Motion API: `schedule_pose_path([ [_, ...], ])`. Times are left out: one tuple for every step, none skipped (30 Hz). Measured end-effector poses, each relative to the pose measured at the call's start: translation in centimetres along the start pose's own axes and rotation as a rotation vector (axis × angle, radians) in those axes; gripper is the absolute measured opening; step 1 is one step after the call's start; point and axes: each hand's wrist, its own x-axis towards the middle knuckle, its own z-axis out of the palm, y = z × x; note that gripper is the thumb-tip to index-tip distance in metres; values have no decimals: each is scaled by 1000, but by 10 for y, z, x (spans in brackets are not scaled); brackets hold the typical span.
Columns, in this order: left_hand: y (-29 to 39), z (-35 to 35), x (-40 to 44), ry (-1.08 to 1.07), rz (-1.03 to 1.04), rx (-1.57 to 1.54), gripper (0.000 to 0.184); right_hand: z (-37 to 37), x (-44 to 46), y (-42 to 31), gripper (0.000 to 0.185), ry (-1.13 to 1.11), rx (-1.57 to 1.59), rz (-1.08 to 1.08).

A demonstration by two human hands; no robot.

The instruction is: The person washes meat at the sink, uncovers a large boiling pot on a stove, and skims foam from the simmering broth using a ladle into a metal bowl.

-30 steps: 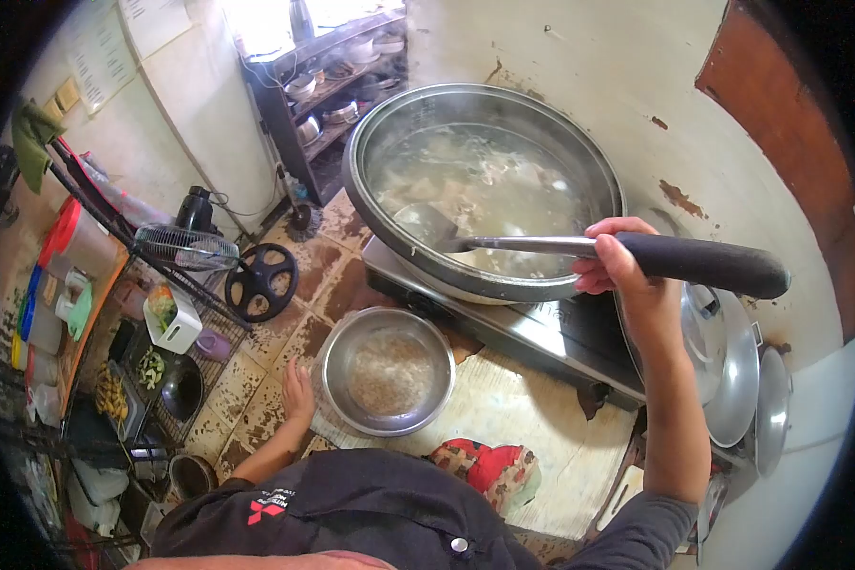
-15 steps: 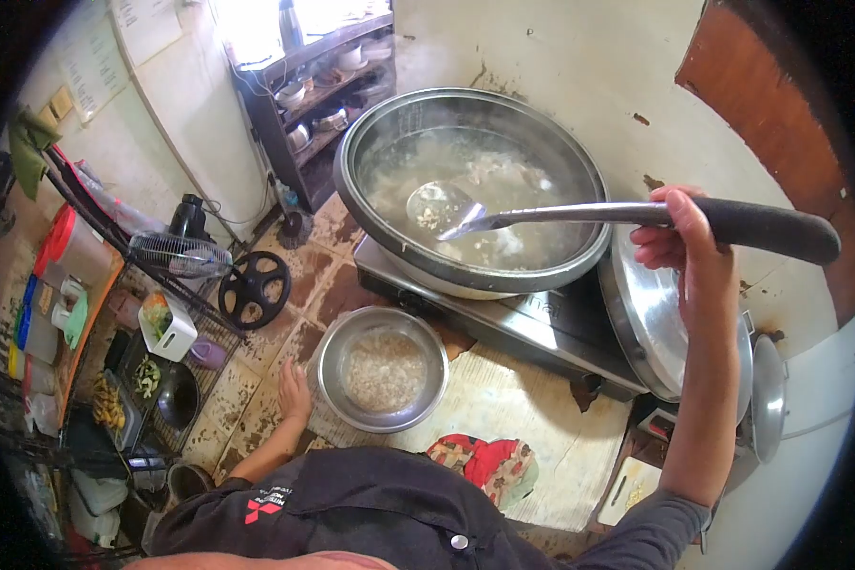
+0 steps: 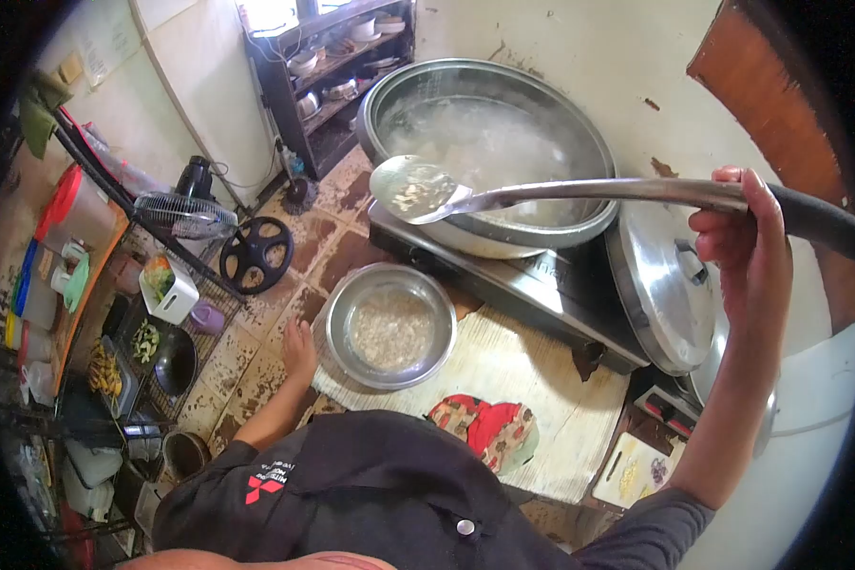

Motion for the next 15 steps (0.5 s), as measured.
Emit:
schedule_pose_path([
  [-3, 1, 0, 9, 15, 1, 50, 2, -7, 5, 30, -4, 35, 19],
  [-5, 3, 0, 17, 32, 0, 51, 3, -15, 10, 29, -7, 68, 36],
  [-7, 4, 1, 13, 33, -3, 52, 6, -24, 15, 29, 5, 68, 49],
  [-8, 5, 2, 10, 34, -6, 52, 10, -35, 21, 29, 17, 69, 60],
  [-9, 5, 3, 7, 36, -9, 53, 14, -46, 27, 29, 29, 69, 72],
  [-8, 5, 3, 9, 41, -10, 52, 21, -58, 32, 29, 43, 62, 99],
  [-7, 4, 3, 13, 45, -12, 52, 19, -68, 40, 28, -2, 60, 139],
  [-7, 3, 3, 16, 48, -13, 52, 20, -78, 51, 27, -6, 52, 148],
  [-10, 4, 4, 28, 51, -23, 51, 23, -87, 63, 27, -9, 44, 157],
  [-15, 8, 4, 40, 52, -33, 50, 26, -97, 73, 26, -18, 41, 191],
  [-18, 10, 4, 52, 53, -43, 49, 29, -105, 84, 25, -28, 38, 225],
  [-20, 12, 5, 57, 96, -20, 48, 32, -113, 95, 26, -41, 5, 257],
  [-22, 12, 5, 61, 135, 5, 47, 36, -122, 104, 25, -56, 3, 280],
  [-25, 12, 4, 63, 174, 31, 46, 39, -130, 117, 23, -85, -19, 264],
  [-20, 7, 2, 28, 98, -22, 46, 42, -138, 127, 22, -115, -39, 245],
])
